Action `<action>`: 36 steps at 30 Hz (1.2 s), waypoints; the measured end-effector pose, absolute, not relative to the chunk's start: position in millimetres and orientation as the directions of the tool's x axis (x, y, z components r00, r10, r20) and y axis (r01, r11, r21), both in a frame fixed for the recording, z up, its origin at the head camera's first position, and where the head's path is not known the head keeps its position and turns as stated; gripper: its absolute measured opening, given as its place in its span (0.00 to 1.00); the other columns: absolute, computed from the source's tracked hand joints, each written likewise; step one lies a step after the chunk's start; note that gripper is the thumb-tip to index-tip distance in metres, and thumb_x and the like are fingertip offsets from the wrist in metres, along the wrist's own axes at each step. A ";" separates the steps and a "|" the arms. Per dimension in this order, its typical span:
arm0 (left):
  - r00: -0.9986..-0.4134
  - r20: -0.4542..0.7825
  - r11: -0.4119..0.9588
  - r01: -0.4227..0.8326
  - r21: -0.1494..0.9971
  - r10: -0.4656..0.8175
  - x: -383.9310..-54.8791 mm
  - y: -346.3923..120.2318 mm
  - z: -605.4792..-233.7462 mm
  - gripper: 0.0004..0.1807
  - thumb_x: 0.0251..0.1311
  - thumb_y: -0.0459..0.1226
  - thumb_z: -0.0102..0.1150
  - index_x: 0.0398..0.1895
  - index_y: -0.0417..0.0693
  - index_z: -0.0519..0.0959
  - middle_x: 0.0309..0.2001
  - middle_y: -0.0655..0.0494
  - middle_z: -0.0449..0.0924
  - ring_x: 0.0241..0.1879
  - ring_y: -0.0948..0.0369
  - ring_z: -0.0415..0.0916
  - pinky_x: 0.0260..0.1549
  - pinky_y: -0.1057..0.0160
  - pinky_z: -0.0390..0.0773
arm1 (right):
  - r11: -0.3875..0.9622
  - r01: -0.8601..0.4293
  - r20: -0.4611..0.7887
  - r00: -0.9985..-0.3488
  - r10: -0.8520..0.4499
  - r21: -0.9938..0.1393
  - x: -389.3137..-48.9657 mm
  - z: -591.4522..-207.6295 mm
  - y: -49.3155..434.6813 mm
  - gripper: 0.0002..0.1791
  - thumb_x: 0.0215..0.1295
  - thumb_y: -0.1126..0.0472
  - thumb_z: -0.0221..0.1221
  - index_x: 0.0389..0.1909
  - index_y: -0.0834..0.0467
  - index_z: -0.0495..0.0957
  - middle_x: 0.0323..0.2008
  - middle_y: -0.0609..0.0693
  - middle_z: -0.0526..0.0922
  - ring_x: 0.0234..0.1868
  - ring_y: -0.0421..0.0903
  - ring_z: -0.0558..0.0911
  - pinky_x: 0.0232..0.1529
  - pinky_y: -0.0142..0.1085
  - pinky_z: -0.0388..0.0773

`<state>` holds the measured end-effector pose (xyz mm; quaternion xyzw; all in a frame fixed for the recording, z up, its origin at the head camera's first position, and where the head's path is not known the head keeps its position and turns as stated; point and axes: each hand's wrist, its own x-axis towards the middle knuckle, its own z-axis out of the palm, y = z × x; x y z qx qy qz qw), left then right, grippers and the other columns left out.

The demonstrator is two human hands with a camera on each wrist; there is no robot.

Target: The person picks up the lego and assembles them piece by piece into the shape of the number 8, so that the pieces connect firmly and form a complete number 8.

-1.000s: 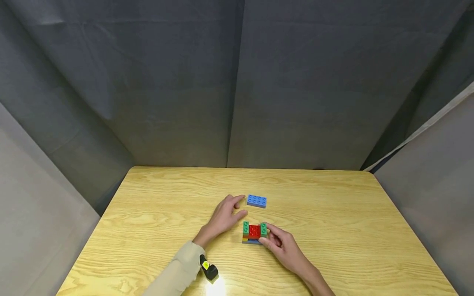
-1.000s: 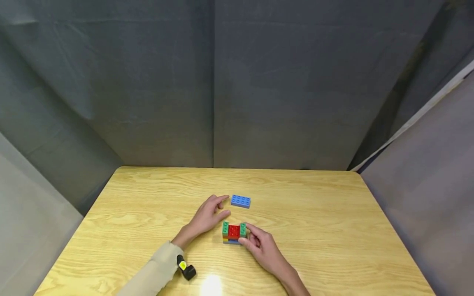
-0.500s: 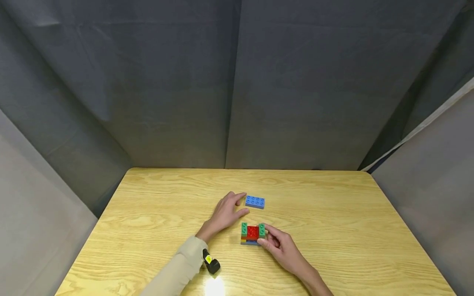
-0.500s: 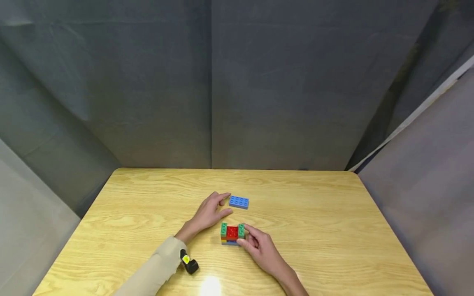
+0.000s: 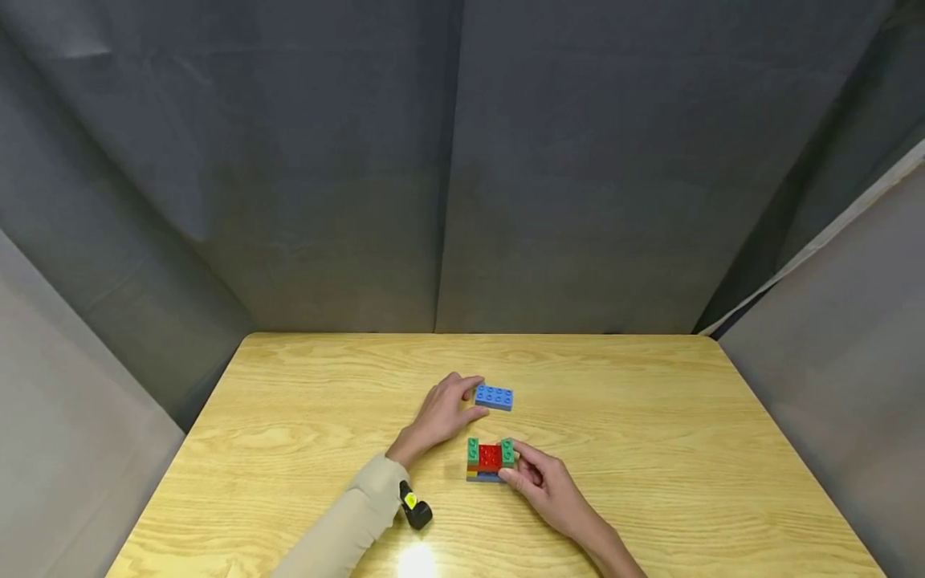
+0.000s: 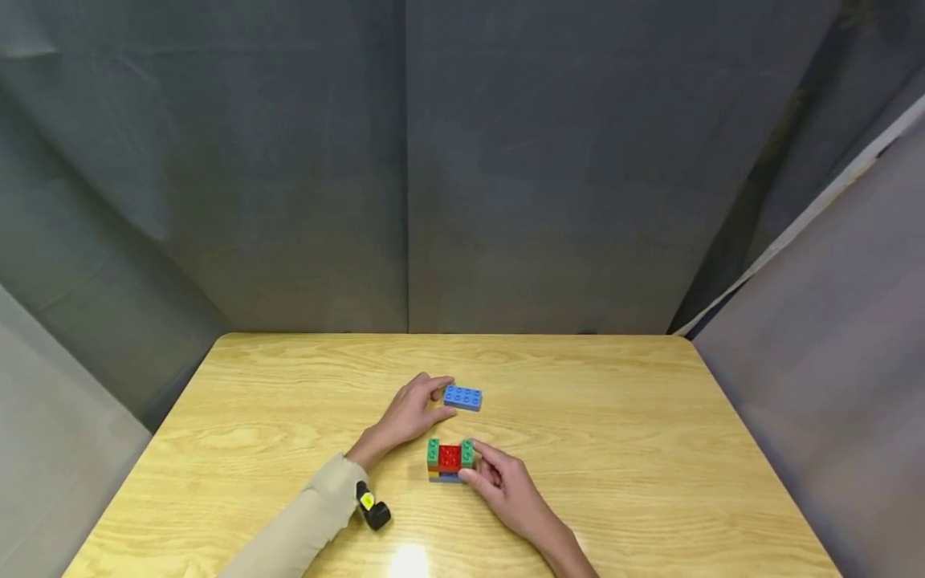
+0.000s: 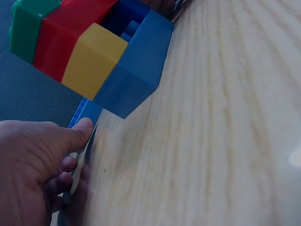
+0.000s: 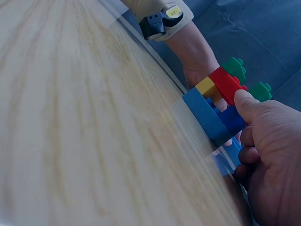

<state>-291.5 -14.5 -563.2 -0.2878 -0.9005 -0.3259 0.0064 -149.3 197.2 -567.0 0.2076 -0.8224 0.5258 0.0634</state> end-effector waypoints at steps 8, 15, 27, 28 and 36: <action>-0.827 0.206 0.621 0.535 0.572 0.523 -293.0 -13.6 -562.9 0.28 0.68 0.47 0.69 0.68 0.49 0.79 0.39 0.53 0.73 0.34 0.61 0.63 0.34 0.64 0.61 | 0.345 -0.417 0.332 -0.901 -0.279 -0.841 -149.9 -567.2 193.9 0.18 0.73 0.63 0.64 0.62 0.56 0.81 0.22 0.39 0.68 0.22 0.29 0.61 0.23 0.27 0.62; -0.836 0.199 0.633 0.524 0.570 0.512 -293.7 -16.3 -564.2 0.21 0.68 0.48 0.69 0.61 0.53 0.83 0.39 0.57 0.72 0.35 0.62 0.65 0.36 0.63 0.65 | 0.337 -0.419 0.333 -0.899 -0.286 -0.843 -151.1 -566.6 192.8 0.18 0.73 0.62 0.64 0.62 0.55 0.80 0.23 0.38 0.67 0.22 0.29 0.61 0.23 0.26 0.63; -0.820 0.182 0.666 0.552 0.503 0.542 -290.3 -15.3 -564.2 0.22 0.71 0.52 0.65 0.62 0.53 0.82 0.42 0.57 0.71 0.38 0.61 0.64 0.40 0.62 0.65 | 0.332 -0.433 0.349 -0.893 -0.284 -0.838 -151.2 -565.5 193.8 0.17 0.73 0.64 0.65 0.60 0.55 0.81 0.22 0.38 0.67 0.22 0.28 0.61 0.23 0.26 0.62; -0.820 0.182 0.663 0.551 0.507 0.543 -289.9 -15.7 -564.3 0.22 0.71 0.51 0.65 0.62 0.53 0.82 0.42 0.57 0.71 0.38 0.61 0.64 0.40 0.62 0.65 | 0.334 -0.428 0.344 -0.895 -0.283 -0.840 -151.2 -565.5 193.7 0.17 0.73 0.63 0.65 0.60 0.55 0.81 0.23 0.38 0.67 0.22 0.28 0.61 0.23 0.26 0.62; -0.826 0.188 0.653 0.540 0.532 0.531 -286.0 -20.4 -567.1 0.23 0.69 0.53 0.66 0.61 0.54 0.82 0.40 0.59 0.71 0.38 0.61 0.65 0.41 0.62 0.65 | 0.343 -0.405 0.320 -0.905 -0.279 -0.847 -152.5 -566.4 194.3 0.18 0.73 0.62 0.64 0.61 0.56 0.81 0.23 0.37 0.67 0.22 0.29 0.61 0.23 0.26 0.62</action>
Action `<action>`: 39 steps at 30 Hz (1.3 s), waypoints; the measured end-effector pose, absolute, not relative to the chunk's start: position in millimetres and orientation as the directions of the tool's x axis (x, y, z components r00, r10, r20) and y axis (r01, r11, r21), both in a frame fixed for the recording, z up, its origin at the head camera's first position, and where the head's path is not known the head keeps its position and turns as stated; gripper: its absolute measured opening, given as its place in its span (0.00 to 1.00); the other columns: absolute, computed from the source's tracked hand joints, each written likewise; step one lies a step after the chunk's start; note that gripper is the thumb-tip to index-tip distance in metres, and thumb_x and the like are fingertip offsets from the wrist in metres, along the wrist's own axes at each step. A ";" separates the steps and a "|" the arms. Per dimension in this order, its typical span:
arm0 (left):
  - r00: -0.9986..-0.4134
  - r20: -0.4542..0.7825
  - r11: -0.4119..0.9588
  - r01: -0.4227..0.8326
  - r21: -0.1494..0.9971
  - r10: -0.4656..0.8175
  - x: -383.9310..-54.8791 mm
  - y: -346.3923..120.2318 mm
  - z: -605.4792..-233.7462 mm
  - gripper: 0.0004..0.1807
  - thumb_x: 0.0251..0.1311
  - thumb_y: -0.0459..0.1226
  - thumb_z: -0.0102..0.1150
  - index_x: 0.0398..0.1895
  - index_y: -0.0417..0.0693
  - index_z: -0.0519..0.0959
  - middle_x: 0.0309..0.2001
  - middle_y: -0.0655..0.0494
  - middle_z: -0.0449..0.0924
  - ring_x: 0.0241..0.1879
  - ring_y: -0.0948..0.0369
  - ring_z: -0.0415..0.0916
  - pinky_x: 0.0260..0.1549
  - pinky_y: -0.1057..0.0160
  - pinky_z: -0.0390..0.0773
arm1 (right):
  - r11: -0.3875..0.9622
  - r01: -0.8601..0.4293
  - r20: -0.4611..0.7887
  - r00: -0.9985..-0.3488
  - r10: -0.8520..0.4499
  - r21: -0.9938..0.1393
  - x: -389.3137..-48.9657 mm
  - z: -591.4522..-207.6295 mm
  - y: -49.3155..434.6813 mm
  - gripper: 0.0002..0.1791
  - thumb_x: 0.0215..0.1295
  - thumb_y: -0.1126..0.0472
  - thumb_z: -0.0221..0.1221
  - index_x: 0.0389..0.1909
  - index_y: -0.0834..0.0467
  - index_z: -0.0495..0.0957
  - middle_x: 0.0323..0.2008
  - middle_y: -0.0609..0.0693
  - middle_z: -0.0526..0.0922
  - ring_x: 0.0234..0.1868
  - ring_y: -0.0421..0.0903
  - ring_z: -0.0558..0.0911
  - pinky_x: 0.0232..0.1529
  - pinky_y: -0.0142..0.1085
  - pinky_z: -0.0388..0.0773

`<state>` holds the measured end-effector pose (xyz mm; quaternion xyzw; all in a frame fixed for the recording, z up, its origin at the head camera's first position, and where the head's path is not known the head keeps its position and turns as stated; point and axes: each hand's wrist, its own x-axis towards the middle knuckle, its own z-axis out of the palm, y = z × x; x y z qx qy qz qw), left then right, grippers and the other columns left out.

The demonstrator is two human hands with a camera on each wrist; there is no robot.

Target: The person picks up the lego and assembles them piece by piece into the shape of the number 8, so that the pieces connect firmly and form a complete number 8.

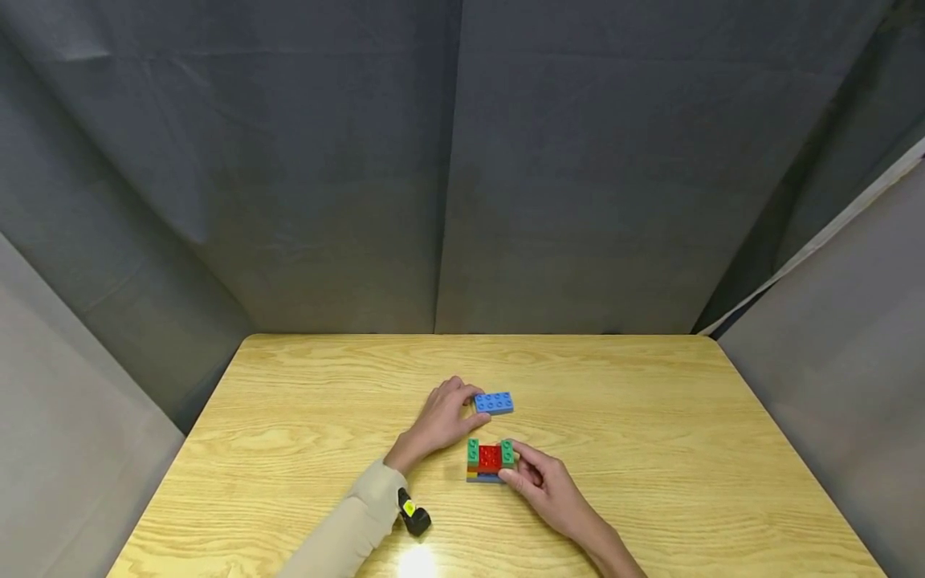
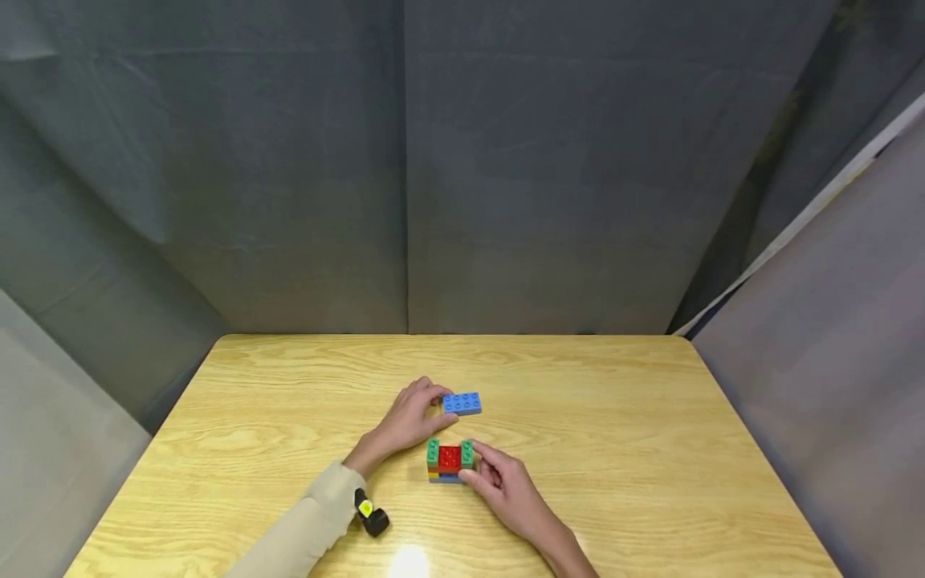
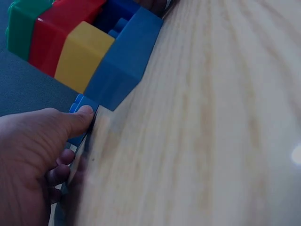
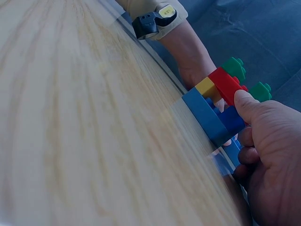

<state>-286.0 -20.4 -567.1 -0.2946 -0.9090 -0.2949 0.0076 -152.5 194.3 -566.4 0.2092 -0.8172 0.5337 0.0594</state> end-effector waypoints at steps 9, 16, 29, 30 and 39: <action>-0.828 0.199 0.641 0.537 0.549 0.524 -278.4 -27.3 -571.5 0.23 0.66 0.54 0.69 0.59 0.54 0.84 0.39 0.59 0.70 0.37 0.62 0.64 0.41 0.62 0.64 | 0.352 -0.423 0.335 -0.898 -0.284 -0.835 -153.8 -569.2 195.7 0.18 0.73 0.62 0.64 0.62 0.55 0.81 0.22 0.39 0.67 0.22 0.29 0.60 0.23 0.26 0.62; -0.827 0.201 0.634 0.538 0.556 0.526 -271.3 -34.0 -571.8 0.23 0.67 0.55 0.68 0.59 0.56 0.84 0.39 0.61 0.70 0.38 0.63 0.64 0.41 0.62 0.65 | 0.366 -0.396 0.303 -0.909 -0.288 -0.842 -155.1 -569.7 196.2 0.17 0.74 0.59 0.64 0.62 0.49 0.80 0.22 0.37 0.66 0.22 0.29 0.60 0.23 0.26 0.61; -0.818 0.250 0.570 0.548 0.613 0.518 -260.9 -43.6 -565.9 0.22 0.67 0.52 0.69 0.60 0.56 0.83 0.38 0.57 0.73 0.38 0.62 0.66 0.40 0.63 0.67 | 0.381 -0.390 0.300 -0.913 -0.275 -0.838 -157.4 -569.8 197.8 0.18 0.74 0.57 0.65 0.62 0.53 0.80 0.22 0.36 0.66 0.22 0.29 0.60 0.23 0.27 0.63; -0.818 0.255 0.565 0.549 0.616 0.516 -260.1 -44.2 -565.1 0.22 0.67 0.52 0.69 0.60 0.56 0.83 0.38 0.57 0.73 0.38 0.62 0.67 0.40 0.63 0.67 | 0.382 -0.390 0.301 -0.914 -0.274 -0.838 -157.5 -569.6 197.9 0.19 0.74 0.57 0.65 0.62 0.53 0.80 0.22 0.37 0.66 0.22 0.29 0.60 0.23 0.27 0.63; -0.829 0.272 0.517 0.526 0.675 0.488 -253.5 -48.3 -557.6 0.21 0.65 0.49 0.72 0.60 0.56 0.84 0.38 0.55 0.75 0.38 0.57 0.71 0.37 0.64 0.69 | 0.385 -0.382 0.294 -0.917 -0.270 -0.840 -158.2 -570.0 197.3 0.21 0.74 0.58 0.65 0.64 0.59 0.80 0.23 0.36 0.66 0.22 0.29 0.60 0.23 0.27 0.61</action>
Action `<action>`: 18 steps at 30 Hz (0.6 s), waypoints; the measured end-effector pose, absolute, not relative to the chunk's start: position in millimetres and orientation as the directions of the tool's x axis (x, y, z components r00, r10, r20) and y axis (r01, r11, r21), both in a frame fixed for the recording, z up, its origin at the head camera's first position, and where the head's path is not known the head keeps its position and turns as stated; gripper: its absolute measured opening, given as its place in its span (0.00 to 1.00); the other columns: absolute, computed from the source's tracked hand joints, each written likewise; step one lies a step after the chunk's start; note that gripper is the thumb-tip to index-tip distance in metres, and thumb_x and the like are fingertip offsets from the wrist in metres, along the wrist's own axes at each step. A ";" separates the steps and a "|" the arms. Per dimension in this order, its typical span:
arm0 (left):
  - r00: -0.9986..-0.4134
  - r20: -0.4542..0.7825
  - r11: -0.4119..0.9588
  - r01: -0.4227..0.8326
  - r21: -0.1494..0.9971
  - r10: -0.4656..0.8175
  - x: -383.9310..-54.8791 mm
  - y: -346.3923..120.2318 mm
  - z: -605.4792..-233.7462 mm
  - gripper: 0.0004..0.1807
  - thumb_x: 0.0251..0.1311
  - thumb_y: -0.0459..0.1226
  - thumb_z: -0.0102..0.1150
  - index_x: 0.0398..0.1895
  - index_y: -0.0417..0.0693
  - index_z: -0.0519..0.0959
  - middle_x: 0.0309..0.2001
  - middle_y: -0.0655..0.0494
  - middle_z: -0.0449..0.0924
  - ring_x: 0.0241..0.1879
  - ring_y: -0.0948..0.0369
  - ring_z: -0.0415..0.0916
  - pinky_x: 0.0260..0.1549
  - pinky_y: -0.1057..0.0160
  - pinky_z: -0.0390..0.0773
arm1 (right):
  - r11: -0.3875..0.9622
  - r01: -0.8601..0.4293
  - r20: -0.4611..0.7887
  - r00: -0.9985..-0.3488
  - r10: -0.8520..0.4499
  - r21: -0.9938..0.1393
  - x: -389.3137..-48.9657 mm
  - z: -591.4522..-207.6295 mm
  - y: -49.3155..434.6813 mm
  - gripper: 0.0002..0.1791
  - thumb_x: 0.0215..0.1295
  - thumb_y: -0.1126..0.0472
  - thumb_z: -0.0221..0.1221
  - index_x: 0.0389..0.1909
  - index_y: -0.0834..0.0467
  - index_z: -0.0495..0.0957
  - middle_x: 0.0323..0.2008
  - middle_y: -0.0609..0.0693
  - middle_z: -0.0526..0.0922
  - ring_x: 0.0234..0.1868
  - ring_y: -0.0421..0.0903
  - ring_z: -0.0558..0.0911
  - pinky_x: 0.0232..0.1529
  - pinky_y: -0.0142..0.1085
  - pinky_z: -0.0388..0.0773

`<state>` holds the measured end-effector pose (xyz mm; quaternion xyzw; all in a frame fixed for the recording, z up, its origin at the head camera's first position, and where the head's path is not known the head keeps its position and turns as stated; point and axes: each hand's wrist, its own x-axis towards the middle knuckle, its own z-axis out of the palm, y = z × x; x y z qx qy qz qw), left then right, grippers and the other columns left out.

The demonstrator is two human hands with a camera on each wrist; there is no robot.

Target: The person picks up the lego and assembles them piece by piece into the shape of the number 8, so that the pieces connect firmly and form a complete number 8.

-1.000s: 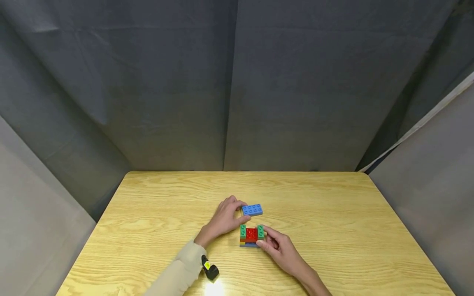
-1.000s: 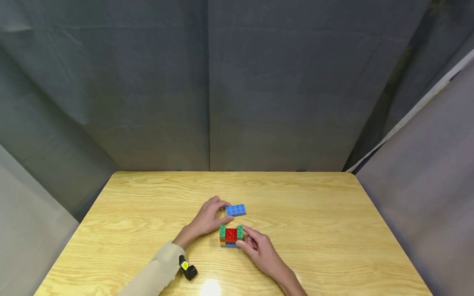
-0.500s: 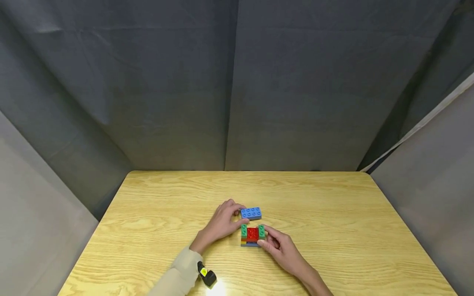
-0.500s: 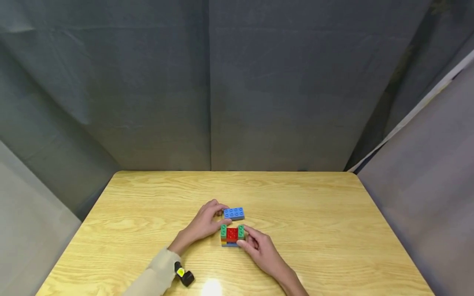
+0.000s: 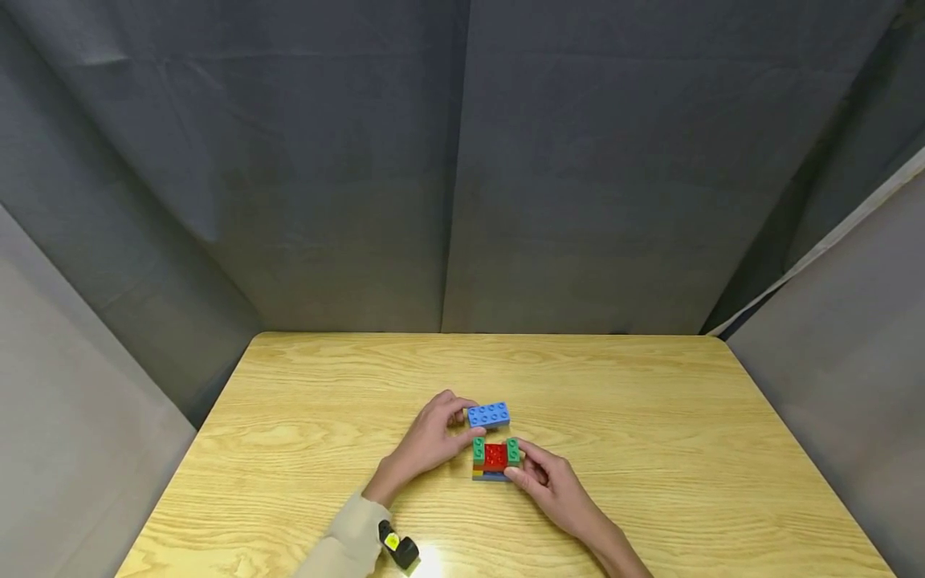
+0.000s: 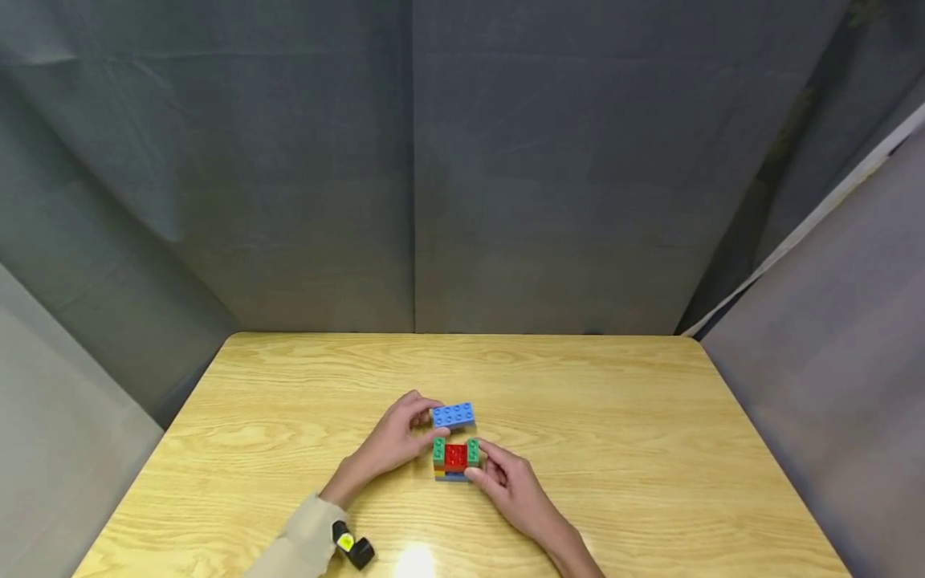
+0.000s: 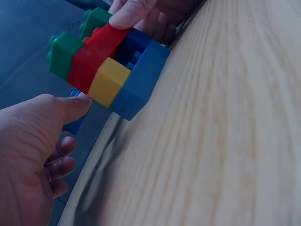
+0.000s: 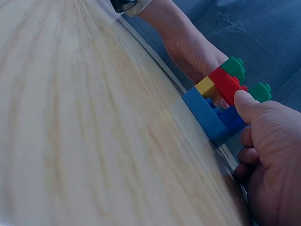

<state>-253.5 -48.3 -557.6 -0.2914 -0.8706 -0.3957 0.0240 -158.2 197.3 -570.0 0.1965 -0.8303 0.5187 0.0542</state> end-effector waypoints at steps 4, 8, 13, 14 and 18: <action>-0.836 0.277 0.496 0.512 0.701 0.473 -251.0 -50.5 -555.2 0.22 0.66 0.49 0.72 0.60 0.55 0.83 0.38 0.53 0.75 0.39 0.56 0.71 0.37 0.64 0.70 | 0.389 -0.396 0.304 -0.911 -0.279 -0.832 -157.9 -570.5 197.3 0.22 0.74 0.58 0.64 0.64 0.62 0.79 0.23 0.36 0.66 0.22 0.29 0.60 0.23 0.27 0.62; -0.846 0.271 0.486 0.495 0.720 0.459 -247.0 -53.1 -551.4 0.24 0.67 0.52 0.69 0.61 0.54 0.83 0.39 0.52 0.75 0.39 0.56 0.71 0.36 0.64 0.69 | 0.390 -0.404 0.311 -0.908 -0.281 -0.828 -157.3 -571.2 196.9 0.23 0.75 0.59 0.63 0.65 0.64 0.78 0.23 0.36 0.66 0.22 0.29 0.60 0.22 0.27 0.62; -0.850 0.258 0.483 0.482 0.731 0.459 -242.2 -55.7 -543.8 0.26 0.68 0.56 0.66 0.62 0.54 0.82 0.40 0.51 0.75 0.40 0.54 0.71 0.36 0.63 0.67 | 0.402 -0.411 0.321 -0.907 -0.272 -0.819 -156.7 -572.2 196.3 0.24 0.75 0.59 0.63 0.67 0.65 0.76 0.23 0.36 0.66 0.22 0.29 0.59 0.22 0.27 0.62; -0.850 0.255 0.484 0.482 0.731 0.461 -241.4 -56.0 -541.9 0.26 0.68 0.56 0.66 0.63 0.53 0.82 0.40 0.50 0.75 0.40 0.53 0.71 0.36 0.63 0.67 | 0.403 -0.413 0.325 -0.906 -0.271 -0.817 -156.5 -572.1 196.1 0.24 0.75 0.60 0.62 0.68 0.65 0.76 0.23 0.36 0.66 0.22 0.29 0.59 0.22 0.27 0.61; -0.849 0.251 0.485 0.481 0.730 0.465 -237.8 -56.7 -534.8 0.26 0.68 0.54 0.67 0.63 0.52 0.82 0.40 0.50 0.75 0.40 0.52 0.72 0.36 0.63 0.67 | 0.399 -0.422 0.335 -0.903 -0.270 -0.814 -155.8 -571.2 195.7 0.24 0.76 0.60 0.62 0.68 0.64 0.76 0.23 0.37 0.66 0.21 0.28 0.59 0.21 0.27 0.61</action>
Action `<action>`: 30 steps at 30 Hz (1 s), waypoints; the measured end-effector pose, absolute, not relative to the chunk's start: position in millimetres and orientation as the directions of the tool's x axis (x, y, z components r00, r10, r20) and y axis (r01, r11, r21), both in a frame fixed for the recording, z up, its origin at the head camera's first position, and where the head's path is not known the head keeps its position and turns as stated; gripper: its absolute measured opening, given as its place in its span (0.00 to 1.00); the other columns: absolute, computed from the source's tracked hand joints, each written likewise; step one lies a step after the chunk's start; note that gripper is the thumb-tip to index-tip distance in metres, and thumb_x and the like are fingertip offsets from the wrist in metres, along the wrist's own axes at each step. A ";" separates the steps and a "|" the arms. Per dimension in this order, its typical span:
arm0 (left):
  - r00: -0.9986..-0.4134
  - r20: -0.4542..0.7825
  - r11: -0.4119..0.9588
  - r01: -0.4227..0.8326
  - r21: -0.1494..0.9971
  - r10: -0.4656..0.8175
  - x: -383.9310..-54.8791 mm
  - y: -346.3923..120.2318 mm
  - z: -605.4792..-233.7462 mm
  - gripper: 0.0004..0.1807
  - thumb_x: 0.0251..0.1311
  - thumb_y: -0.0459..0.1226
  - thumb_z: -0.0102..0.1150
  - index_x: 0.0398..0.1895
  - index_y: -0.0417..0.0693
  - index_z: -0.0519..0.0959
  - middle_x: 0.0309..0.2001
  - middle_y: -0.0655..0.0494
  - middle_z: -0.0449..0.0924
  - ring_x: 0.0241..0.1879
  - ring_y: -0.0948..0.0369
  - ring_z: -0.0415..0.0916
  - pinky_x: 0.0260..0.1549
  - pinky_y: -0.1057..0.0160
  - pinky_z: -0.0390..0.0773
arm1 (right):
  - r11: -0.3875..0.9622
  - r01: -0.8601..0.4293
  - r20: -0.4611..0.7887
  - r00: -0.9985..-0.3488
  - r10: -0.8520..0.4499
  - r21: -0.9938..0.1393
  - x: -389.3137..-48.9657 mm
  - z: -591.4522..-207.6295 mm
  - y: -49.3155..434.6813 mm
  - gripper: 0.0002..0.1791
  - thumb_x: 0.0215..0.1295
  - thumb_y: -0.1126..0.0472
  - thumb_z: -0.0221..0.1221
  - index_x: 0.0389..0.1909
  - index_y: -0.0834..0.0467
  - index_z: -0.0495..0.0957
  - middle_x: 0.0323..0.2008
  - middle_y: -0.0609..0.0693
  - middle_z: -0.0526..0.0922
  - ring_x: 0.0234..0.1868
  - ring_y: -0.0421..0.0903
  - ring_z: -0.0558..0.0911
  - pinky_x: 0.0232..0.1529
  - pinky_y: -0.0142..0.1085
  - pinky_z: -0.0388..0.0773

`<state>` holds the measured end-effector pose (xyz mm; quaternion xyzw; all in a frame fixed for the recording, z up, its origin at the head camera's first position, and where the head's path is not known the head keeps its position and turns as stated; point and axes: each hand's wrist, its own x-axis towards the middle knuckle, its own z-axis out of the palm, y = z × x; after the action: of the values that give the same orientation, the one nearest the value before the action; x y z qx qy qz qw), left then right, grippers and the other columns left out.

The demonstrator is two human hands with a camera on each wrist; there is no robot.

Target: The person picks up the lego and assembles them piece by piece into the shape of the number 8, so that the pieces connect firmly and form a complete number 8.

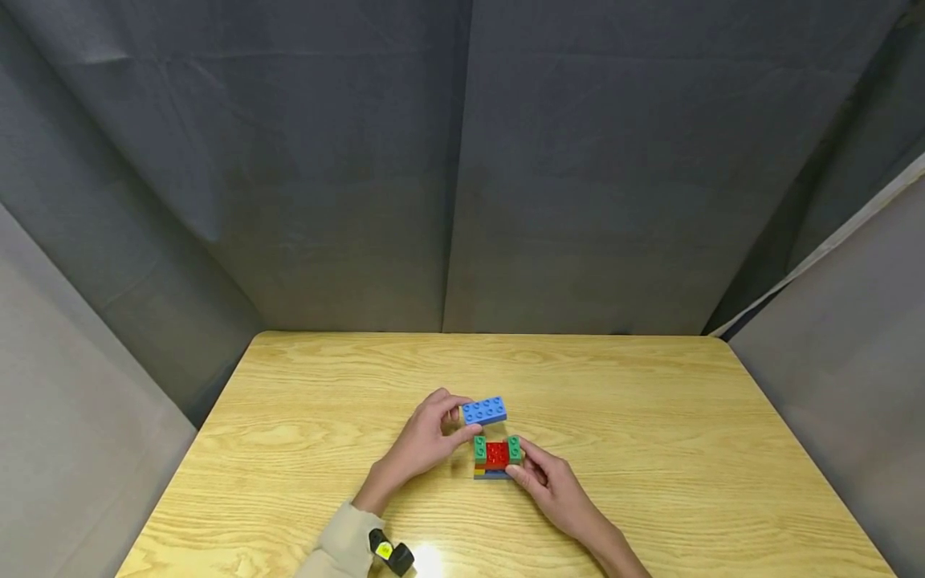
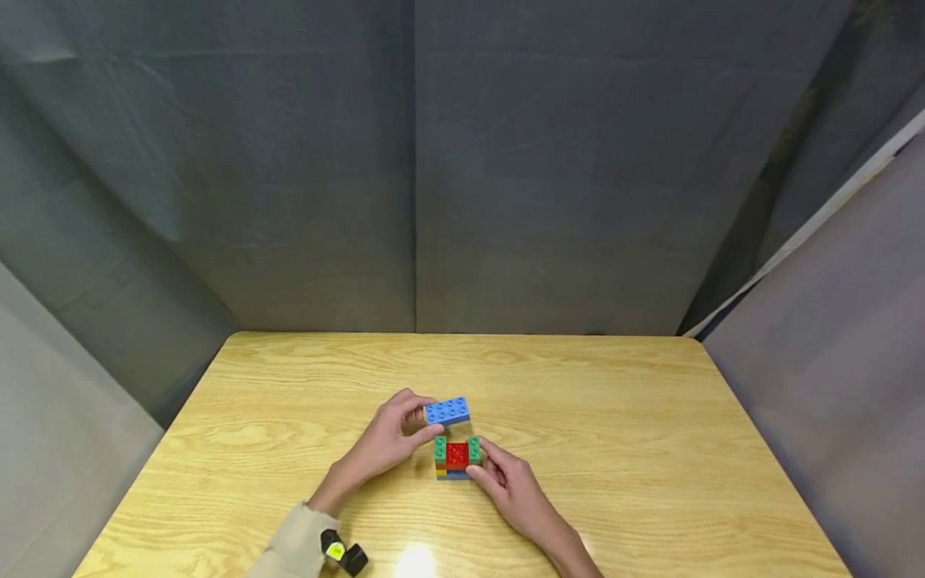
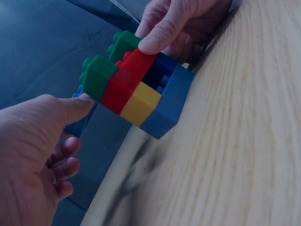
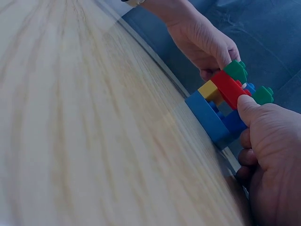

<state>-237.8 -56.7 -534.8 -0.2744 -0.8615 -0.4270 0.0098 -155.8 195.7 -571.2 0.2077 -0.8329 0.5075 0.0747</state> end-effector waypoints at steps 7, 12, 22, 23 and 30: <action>-0.847 0.250 0.488 0.485 0.726 0.469 -234.1 -57.9 -529.1 0.26 0.68 0.54 0.67 0.63 0.52 0.82 0.39 0.53 0.74 0.39 0.56 0.70 0.37 0.63 0.67 | 0.402 -0.439 0.358 -0.896 -0.264 -0.804 -155.4 -568.5 194.2 0.22 0.76 0.61 0.62 0.67 0.64 0.76 0.23 0.37 0.67 0.21 0.29 0.59 0.21 0.26 0.60; -0.849 0.256 0.486 0.484 0.728 0.462 -233.3 -58.8 -525.3 0.25 0.68 0.54 0.67 0.62 0.52 0.82 0.39 0.57 0.72 0.40 0.60 0.68 0.37 0.63 0.68 | 0.409 -0.436 0.362 -0.899 -0.247 -0.802 -155.3 -568.5 194.0 0.22 0.75 0.62 0.62 0.66 0.63 0.77 0.23 0.37 0.67 0.21 0.28 0.59 0.22 0.25 0.60; -0.846 0.255 0.472 0.483 0.738 0.468 -230.6 -60.0 -518.3 0.25 0.68 0.54 0.67 0.62 0.52 0.82 0.37 0.63 0.70 0.39 0.62 0.68 0.35 0.64 0.68 | 0.408 -0.444 0.374 -0.895 -0.244 -0.797 -155.8 -570.9 193.0 0.22 0.74 0.65 0.62 0.67 0.64 0.76 0.23 0.38 0.67 0.21 0.28 0.59 0.21 0.25 0.59; -0.845 0.253 0.472 0.483 0.738 0.470 -230.3 -60.1 -517.8 0.25 0.68 0.54 0.67 0.62 0.53 0.82 0.37 0.63 0.70 0.39 0.62 0.68 0.35 0.64 0.68 | 0.408 -0.442 0.371 -0.896 -0.245 -0.799 -155.9 -570.9 192.9 0.22 0.74 0.65 0.62 0.66 0.64 0.76 0.23 0.38 0.67 0.21 0.28 0.59 0.21 0.25 0.59; -0.839 0.258 0.474 0.494 0.729 0.479 -229.3 -60.1 -516.2 0.25 0.69 0.55 0.66 0.62 0.54 0.82 0.37 0.61 0.71 0.39 0.62 0.68 0.35 0.64 0.68 | 0.410 -0.436 0.363 -0.899 -0.246 -0.801 -156.3 -569.6 192.8 0.22 0.75 0.64 0.62 0.67 0.62 0.76 0.23 0.38 0.67 0.21 0.28 0.59 0.22 0.25 0.59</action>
<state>-229.3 -60.1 -516.2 -0.2835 -0.8584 -0.4274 0.0089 -156.3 192.8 -569.6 0.2046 -0.8342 0.5033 0.0942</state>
